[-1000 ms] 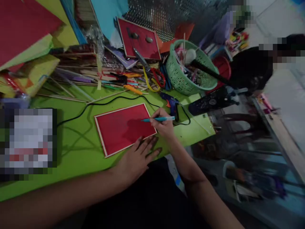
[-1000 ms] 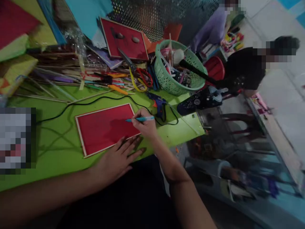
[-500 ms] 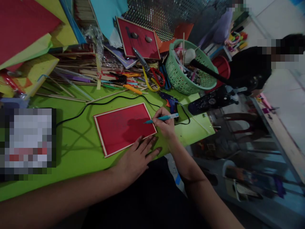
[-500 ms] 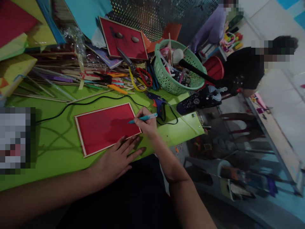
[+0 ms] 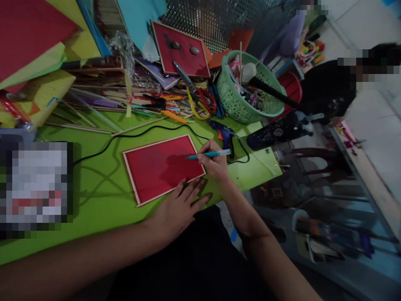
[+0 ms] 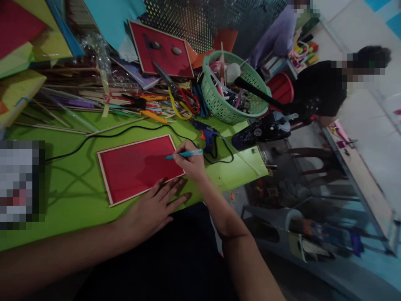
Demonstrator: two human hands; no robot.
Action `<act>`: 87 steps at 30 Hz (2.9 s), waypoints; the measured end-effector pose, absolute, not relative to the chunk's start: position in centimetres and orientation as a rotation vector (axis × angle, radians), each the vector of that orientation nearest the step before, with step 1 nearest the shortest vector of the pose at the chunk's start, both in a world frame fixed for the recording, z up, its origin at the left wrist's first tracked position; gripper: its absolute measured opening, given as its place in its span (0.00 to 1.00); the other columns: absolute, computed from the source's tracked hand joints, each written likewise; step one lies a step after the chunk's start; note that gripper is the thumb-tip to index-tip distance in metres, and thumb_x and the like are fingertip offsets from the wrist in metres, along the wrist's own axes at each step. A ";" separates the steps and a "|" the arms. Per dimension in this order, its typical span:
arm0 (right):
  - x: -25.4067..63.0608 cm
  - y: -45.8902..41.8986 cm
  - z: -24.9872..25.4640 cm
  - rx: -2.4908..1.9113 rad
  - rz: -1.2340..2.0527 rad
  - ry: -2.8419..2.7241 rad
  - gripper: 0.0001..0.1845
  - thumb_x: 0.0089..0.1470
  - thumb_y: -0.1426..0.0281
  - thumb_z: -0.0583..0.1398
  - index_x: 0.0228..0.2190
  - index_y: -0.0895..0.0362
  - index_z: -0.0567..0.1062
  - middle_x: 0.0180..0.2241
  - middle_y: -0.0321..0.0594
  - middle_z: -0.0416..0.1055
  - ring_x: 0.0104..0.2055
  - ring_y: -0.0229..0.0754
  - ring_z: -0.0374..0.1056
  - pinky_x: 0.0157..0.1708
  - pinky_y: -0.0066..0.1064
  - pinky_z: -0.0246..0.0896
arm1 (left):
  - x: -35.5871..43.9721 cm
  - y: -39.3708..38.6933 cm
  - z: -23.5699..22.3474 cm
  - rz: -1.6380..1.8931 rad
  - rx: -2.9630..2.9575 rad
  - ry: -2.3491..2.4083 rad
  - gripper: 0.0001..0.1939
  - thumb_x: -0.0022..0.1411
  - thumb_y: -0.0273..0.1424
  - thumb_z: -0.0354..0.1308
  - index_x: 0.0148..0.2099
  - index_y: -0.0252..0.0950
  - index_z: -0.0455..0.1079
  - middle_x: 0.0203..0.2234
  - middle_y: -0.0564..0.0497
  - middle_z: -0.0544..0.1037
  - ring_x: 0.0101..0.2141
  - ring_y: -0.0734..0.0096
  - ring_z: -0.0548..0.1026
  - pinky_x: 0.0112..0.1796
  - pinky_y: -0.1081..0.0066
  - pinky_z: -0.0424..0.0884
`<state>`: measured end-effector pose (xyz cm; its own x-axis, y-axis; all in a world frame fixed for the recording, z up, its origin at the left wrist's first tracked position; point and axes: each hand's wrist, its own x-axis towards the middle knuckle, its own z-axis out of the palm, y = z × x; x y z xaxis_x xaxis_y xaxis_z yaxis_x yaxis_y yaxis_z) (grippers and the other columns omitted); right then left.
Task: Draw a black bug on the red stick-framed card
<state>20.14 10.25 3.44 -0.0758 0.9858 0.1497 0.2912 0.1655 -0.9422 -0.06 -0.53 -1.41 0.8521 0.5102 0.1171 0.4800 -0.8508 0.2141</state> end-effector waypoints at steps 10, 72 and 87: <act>20.2 10.1 3.4 -1.278 0.956 -1.574 0.08 0.59 0.64 0.68 0.31 0.50 0.74 0.28 0.31 0.69 0.32 0.41 0.65 0.37 0.38 0.64 | 0.0 -0.5 -1.4 0.249 2.853 0.775 0.51 0.71 0.50 0.75 0.86 0.45 0.60 0.86 0.35 0.57 0.84 0.44 0.55 0.79 0.43 0.55; 20.3 10.1 3.6 -1.279 0.965 -1.509 0.09 0.54 0.66 0.67 0.27 0.50 0.72 0.26 0.31 0.66 0.30 0.41 0.61 0.33 0.37 0.58 | -0.1 -0.4 -0.6 0.218 2.865 0.769 0.51 0.71 0.50 0.75 0.86 0.45 0.60 0.87 0.35 0.54 0.85 0.45 0.55 0.80 0.45 0.56; 20.4 10.0 3.9 -1.302 1.042 -1.476 0.10 0.51 0.64 0.67 0.24 0.51 0.71 0.25 0.31 0.64 0.30 0.41 0.59 0.32 0.35 0.57 | -0.2 -0.3 -0.8 0.213 2.869 0.746 0.51 0.72 0.51 0.74 0.87 0.44 0.58 0.87 0.34 0.53 0.85 0.45 0.54 0.80 0.43 0.55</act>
<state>20.38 9.96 3.87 -0.0595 0.9946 0.0847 0.2535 0.0971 -0.9625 -0.23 -0.25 -0.77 0.8648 0.4930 0.0952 0.4688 -0.8608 0.1983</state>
